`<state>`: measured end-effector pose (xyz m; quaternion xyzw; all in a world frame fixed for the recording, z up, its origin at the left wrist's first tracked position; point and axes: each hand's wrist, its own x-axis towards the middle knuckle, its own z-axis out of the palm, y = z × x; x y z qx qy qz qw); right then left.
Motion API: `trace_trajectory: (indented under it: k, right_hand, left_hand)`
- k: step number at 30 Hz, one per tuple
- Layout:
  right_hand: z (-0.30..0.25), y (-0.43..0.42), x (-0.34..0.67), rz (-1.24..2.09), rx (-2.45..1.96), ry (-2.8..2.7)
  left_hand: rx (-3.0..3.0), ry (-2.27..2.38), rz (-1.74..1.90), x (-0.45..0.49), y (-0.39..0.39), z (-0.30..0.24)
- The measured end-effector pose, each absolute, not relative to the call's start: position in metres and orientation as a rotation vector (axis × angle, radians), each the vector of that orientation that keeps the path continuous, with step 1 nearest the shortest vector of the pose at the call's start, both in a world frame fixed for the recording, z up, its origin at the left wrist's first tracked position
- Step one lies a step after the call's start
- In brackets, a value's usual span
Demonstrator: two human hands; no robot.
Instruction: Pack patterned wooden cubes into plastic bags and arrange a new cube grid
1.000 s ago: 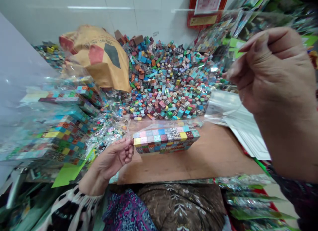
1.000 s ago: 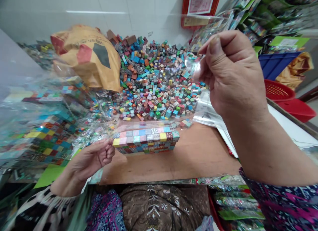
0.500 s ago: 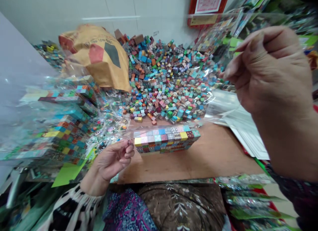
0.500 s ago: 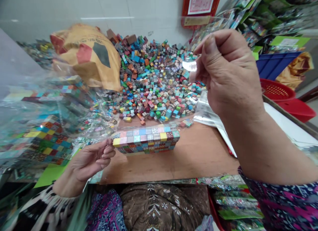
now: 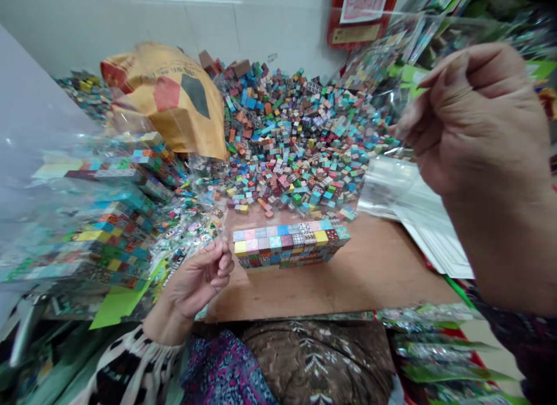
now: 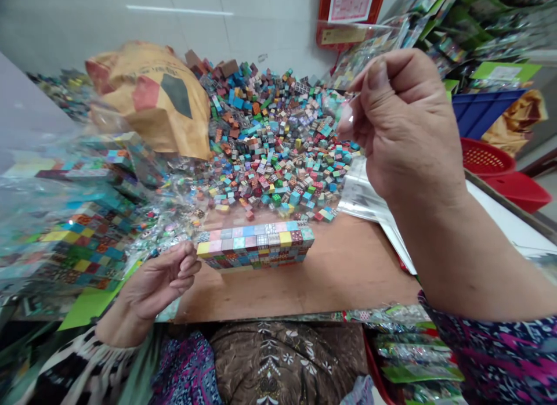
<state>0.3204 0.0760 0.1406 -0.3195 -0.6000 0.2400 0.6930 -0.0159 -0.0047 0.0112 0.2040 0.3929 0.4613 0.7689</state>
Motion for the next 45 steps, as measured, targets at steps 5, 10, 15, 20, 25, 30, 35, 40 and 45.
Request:
trace_trajectory:
  k: [5,10,15,20,25,30,35,40,45]
  right_hand:
    - [0.142,0.074,0.317,0.585,-0.664,-1.339]
    - [0.141,0.075,0.316,0.587,-0.655,-1.332]
    - [0.137,0.080,0.320,0.542,-0.696,-1.360]
    - [0.132,0.087,0.322,0.540,-0.697,-1.321]
    - [0.131,0.087,0.321,0.540,-0.717,-1.330]
    - [0.127,0.087,0.322,0.562,-0.667,-1.357]
    - [0.121,0.092,0.326,0.588,-0.614,-1.369]
    - [0.118,0.094,0.328,0.552,-0.655,-1.409]
    - [0.116,0.095,0.328,0.577,-0.685,-1.394]
  left_hand:
    - [0.377,0.876,1.008,-0.015,-0.005,0.014]
    - [0.298,0.876,1.031,-0.013,-0.002,0.014]
    - [0.231,0.910,1.027,-0.009,0.002,0.016]
    - [0.203,0.940,1.010,-0.006,0.002,0.019]
    - [0.238,0.946,1.057,-0.005,0.003,0.020]
    - [0.201,0.997,1.094,-0.001,0.005,0.023]
    - [0.145,1.044,1.082,0.004,0.007,0.028]
    - [0.140,1.062,1.055,0.004,0.008,0.025]
    - [0.118,1.083,1.029,0.004,0.006,0.024]
